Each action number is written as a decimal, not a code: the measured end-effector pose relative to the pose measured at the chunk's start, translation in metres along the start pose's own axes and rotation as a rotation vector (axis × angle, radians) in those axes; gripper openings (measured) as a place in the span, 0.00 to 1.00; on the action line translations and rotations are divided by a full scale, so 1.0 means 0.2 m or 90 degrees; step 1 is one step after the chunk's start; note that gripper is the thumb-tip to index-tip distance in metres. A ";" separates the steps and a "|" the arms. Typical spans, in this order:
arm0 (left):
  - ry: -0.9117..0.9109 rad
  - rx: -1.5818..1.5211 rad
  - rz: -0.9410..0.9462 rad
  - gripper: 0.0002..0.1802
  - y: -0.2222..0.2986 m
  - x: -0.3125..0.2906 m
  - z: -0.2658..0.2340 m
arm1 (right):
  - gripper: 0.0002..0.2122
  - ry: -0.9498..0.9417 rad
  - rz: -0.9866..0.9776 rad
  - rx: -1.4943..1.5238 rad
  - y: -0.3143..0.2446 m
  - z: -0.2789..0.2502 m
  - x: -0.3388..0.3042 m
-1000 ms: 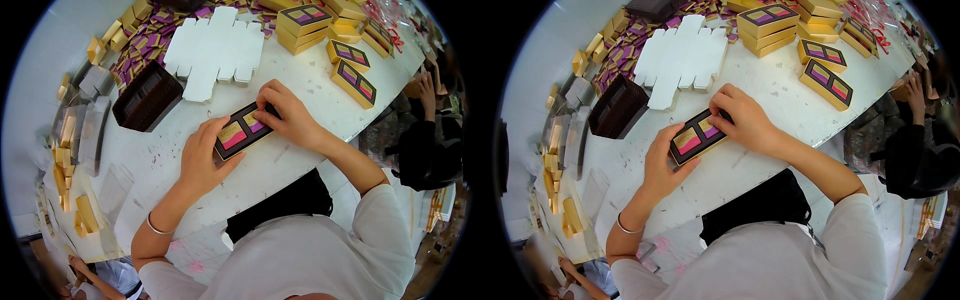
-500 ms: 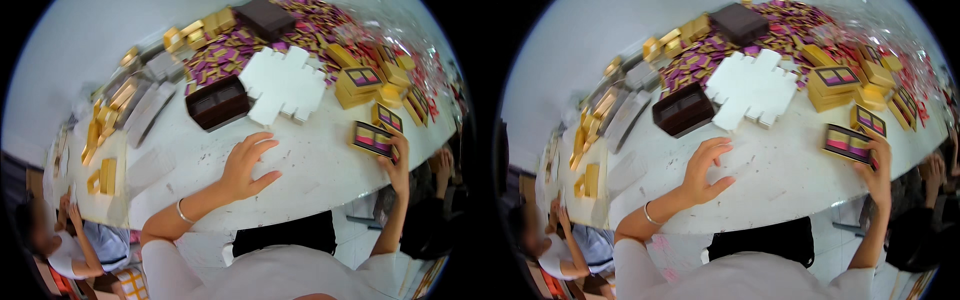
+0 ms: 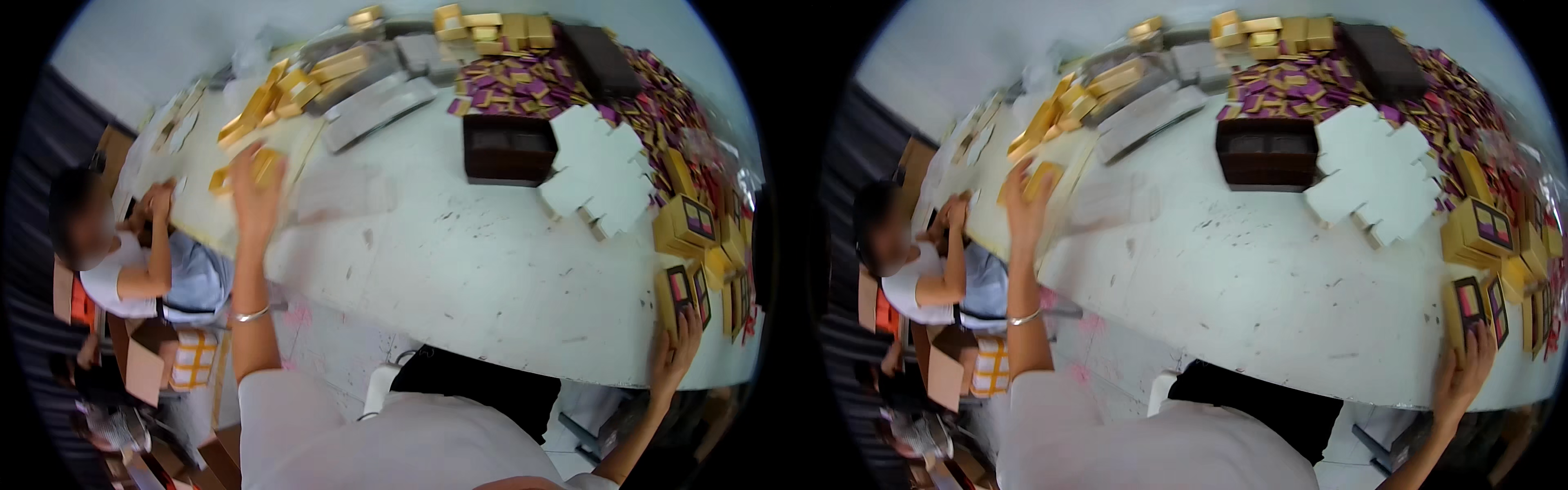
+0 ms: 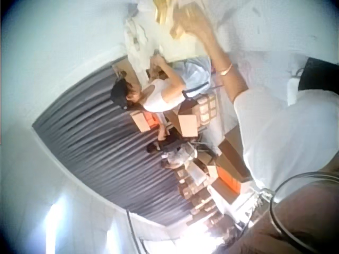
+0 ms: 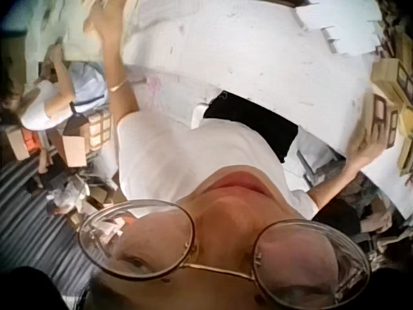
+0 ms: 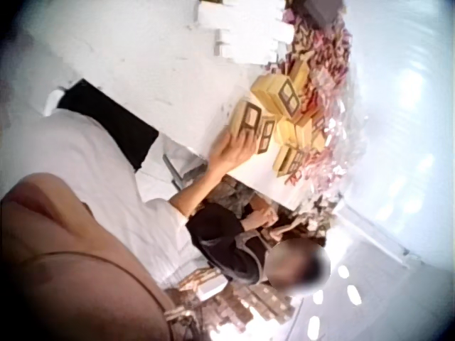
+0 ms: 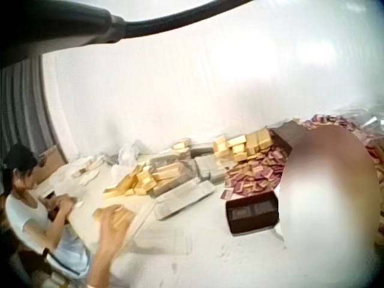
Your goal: The person assembles small cosmetic compacts by placing two colored inserts into a black plastic tray and then closing it with a gold-colored lid. The person repeats this process multiple times, stacking the finished compacts on the table.
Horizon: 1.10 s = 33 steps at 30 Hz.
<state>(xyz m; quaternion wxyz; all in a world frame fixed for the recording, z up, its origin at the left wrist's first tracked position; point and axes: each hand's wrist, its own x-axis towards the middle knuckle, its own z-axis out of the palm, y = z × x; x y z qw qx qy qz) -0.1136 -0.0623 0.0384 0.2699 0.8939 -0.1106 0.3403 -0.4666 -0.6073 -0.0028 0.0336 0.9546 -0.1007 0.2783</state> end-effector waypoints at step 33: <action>-0.553 -0.373 0.314 0.32 0.98 -0.46 0.42 | 0.21 -0.160 -0.355 0.421 -0.68 0.24 0.54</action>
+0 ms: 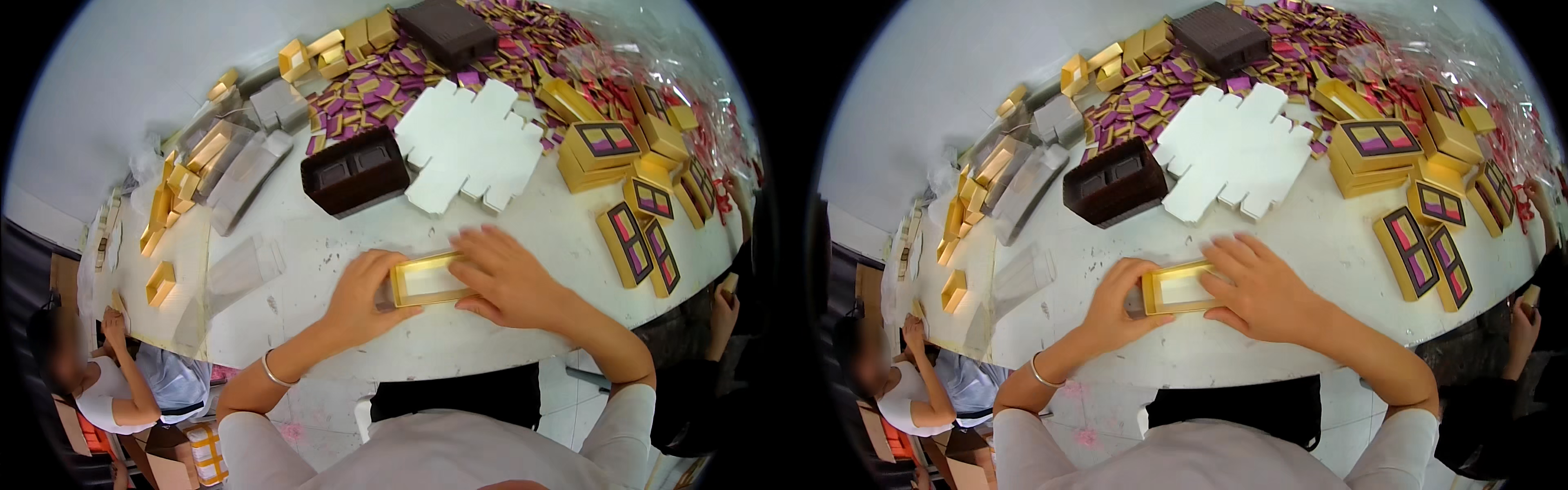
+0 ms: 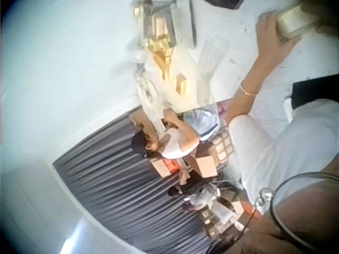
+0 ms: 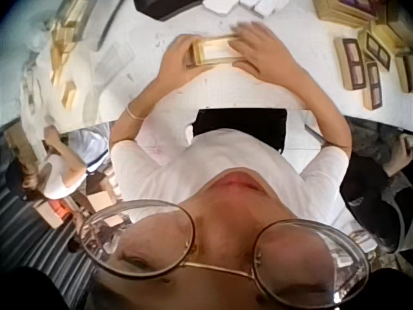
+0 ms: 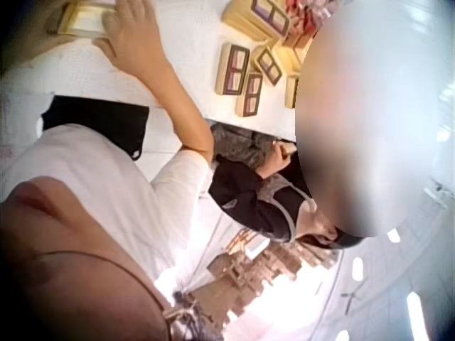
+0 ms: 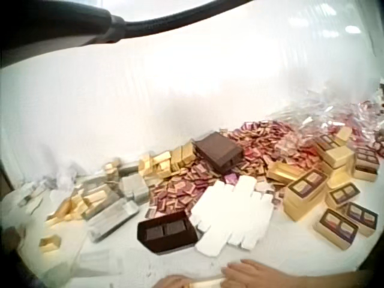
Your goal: The person assembles small cosmetic compacts by placing two colored inserts into a black plastic tray and then closing it with a gold-colored lid. The person repeats this process multiple times, stacking the finished compacts on the table.
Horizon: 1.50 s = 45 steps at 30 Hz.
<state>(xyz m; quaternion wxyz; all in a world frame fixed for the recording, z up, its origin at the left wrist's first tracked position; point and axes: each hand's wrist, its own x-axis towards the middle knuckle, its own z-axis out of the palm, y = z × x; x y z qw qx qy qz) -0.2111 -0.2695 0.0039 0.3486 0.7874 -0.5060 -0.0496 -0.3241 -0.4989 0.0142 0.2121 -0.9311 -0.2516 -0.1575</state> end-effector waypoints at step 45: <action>-0.082 -0.050 -0.022 0.42 -0.12 -0.09 0.02 | 0.18 -0.037 0.418 0.380 0.03 -0.02 0.16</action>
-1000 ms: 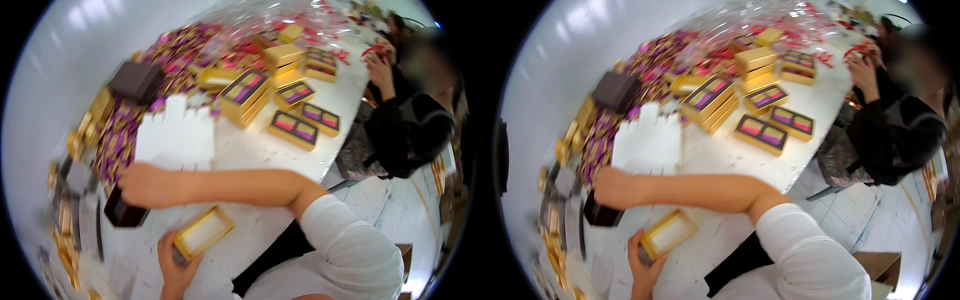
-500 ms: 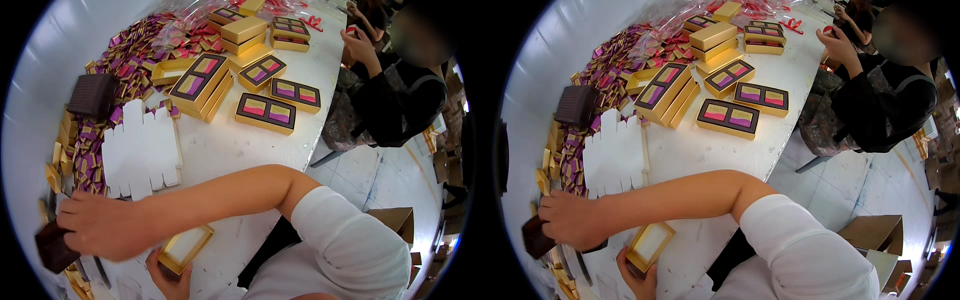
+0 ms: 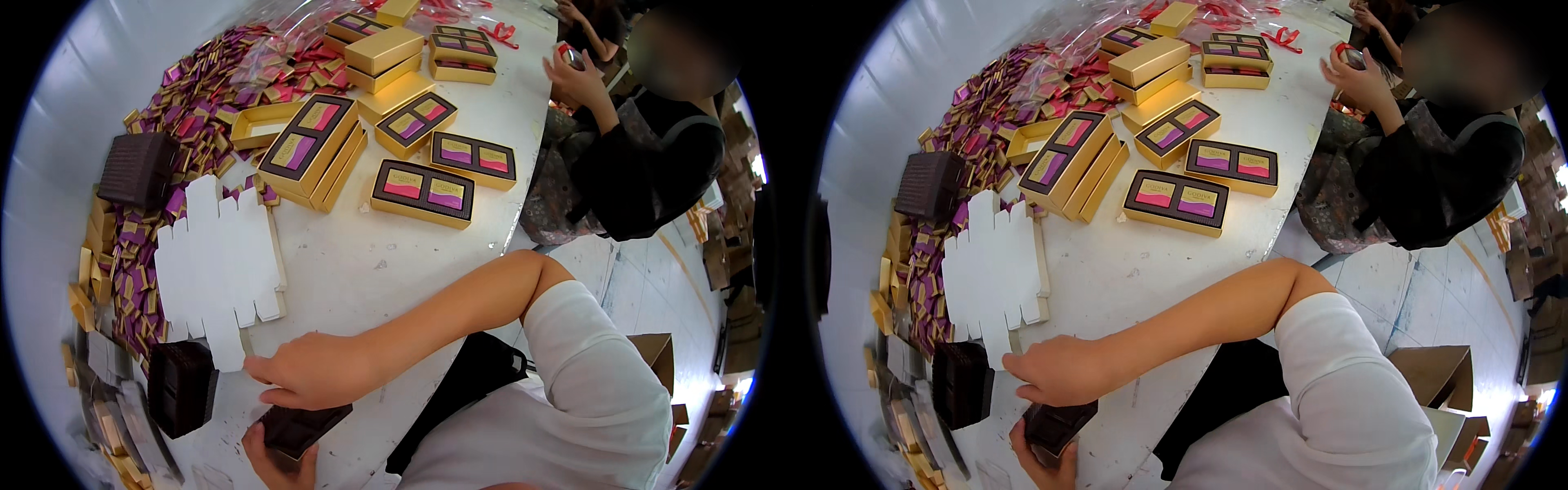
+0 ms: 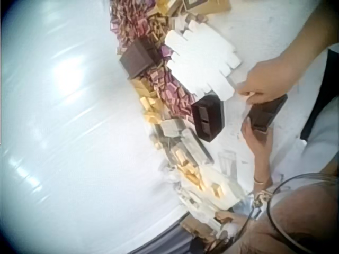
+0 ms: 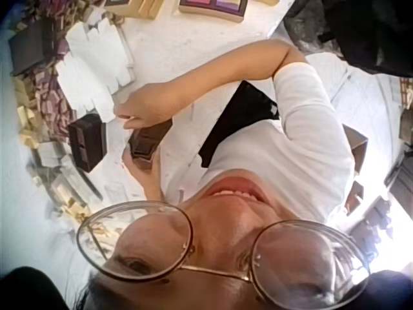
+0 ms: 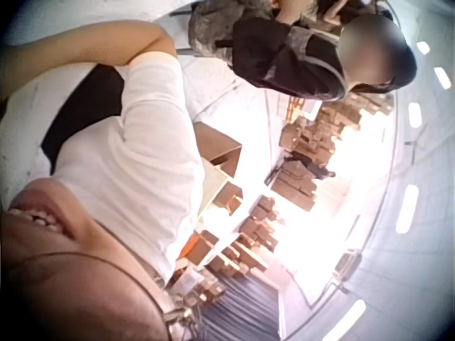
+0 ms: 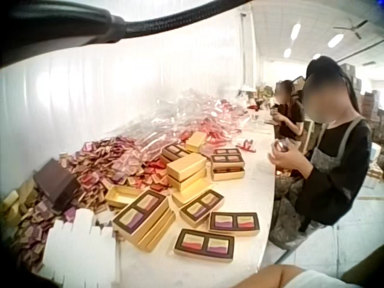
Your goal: The person assembles small cosmetic compacts by placing two colored inserts into a black plastic tray and then closing it with a gold-colored lid. The person repeats this process multiple times, stacking the finished compacts on the table.
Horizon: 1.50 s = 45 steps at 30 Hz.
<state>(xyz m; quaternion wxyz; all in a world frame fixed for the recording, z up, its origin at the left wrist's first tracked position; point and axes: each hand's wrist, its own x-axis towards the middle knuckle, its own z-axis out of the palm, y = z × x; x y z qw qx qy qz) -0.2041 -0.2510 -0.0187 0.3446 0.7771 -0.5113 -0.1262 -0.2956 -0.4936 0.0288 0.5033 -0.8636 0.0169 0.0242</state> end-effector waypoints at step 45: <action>-0.034 -0.061 0.027 0.42 0.04 0.09 -0.10 | 0.33 -0.088 -0.371 -0.602 0.02 0.08 -0.28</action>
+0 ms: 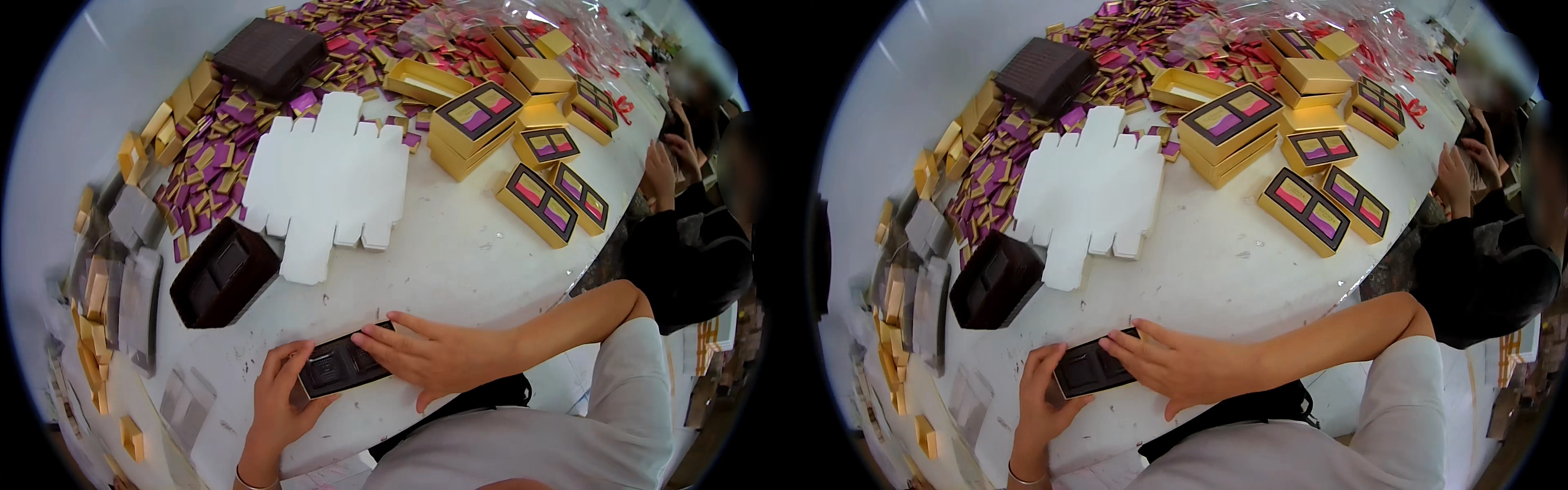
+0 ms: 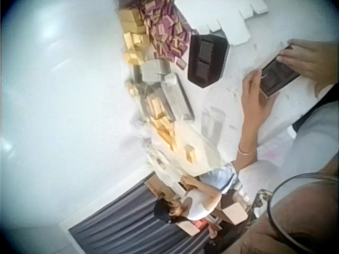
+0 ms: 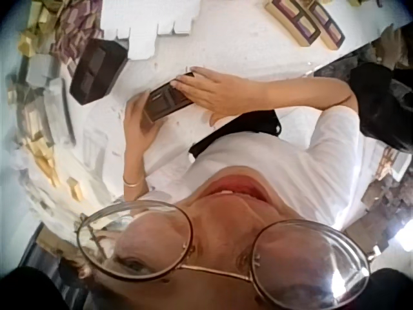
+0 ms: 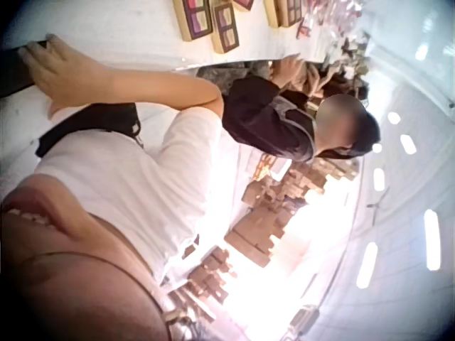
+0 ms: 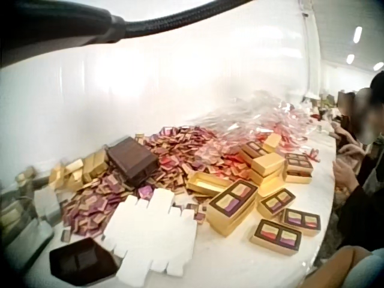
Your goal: The person assembles small cosmetic compacts by placing two colored inserts into a black plastic tray and then closing it with a gold-colored lid. The person repeats this process multiple times, stacking the finished compacts on the table.
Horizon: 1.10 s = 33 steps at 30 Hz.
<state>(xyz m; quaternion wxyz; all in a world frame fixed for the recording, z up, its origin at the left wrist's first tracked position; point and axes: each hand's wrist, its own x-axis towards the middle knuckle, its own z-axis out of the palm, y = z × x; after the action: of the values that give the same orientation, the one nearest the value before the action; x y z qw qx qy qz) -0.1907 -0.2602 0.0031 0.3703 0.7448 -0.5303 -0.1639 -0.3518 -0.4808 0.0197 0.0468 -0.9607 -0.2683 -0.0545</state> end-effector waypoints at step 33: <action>0.040 0.020 0.074 0.45 0.02 -0.01 0.04 | 0.13 0.627 0.273 0.614 0.40 -0.20 0.18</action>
<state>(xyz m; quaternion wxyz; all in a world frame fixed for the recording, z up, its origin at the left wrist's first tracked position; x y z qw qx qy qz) -0.1988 -0.2619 -0.0004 0.3839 0.7233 -0.5633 -0.1100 -0.2829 -0.5345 0.0593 0.5910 -0.7283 -0.0154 -0.3464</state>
